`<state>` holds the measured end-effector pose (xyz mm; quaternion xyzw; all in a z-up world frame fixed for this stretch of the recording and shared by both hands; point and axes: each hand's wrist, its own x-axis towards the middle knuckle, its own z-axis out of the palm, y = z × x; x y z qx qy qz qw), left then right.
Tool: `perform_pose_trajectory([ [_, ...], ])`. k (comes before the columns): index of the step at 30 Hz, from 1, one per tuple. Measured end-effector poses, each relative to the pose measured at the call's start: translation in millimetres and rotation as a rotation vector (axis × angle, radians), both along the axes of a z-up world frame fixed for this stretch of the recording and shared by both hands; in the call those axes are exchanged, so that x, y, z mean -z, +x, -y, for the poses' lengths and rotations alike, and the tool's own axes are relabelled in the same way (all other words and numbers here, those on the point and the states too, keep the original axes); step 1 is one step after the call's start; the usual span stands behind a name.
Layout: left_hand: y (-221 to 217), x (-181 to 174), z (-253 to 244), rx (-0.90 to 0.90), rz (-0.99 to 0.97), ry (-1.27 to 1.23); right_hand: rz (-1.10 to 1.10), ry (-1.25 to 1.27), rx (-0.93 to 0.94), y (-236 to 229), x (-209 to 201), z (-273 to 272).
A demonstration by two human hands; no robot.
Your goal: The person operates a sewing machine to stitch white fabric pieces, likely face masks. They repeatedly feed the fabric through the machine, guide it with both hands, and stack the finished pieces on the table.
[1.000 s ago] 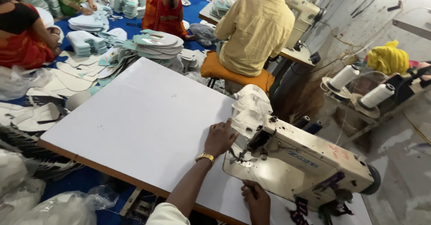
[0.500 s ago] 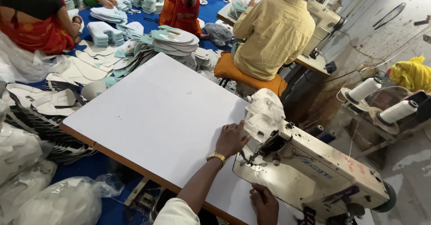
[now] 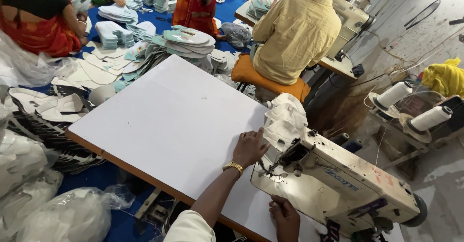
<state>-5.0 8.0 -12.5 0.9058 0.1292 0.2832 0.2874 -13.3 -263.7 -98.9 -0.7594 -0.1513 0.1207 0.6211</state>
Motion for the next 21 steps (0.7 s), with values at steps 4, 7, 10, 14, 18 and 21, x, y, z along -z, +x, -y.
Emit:
perform_pose_trajectory([
  [4,-3.4,-7.1,0.5,0.015,-0.065,-0.031,-0.004,0.013,-0.004,-5.5,-6.5,-0.5],
  [7,-3.6,-7.6,0.6,0.028,-0.082,-0.054,-0.066,0.008,0.03,-14.5,-18.9,-4.9],
  [10,-5.7,-11.5,1.1,0.032,-0.079,-0.066,-0.119,0.007,0.069,-19.1,-24.0,-7.6],
  [14,-5.8,-11.3,1.9,0.023,-0.054,-0.062,-0.119,-0.015,0.092,-24.9,-32.4,-10.7],
  [18,-2.5,-9.8,2.2,0.02,-0.054,-0.027,-0.072,-0.038,0.109,-24.6,-30.2,-9.7],
  [21,-1.9,-10.9,3.2,0.015,-0.045,-0.034,-0.117,-0.011,0.109,-26.9,-33.8,-9.8],
])
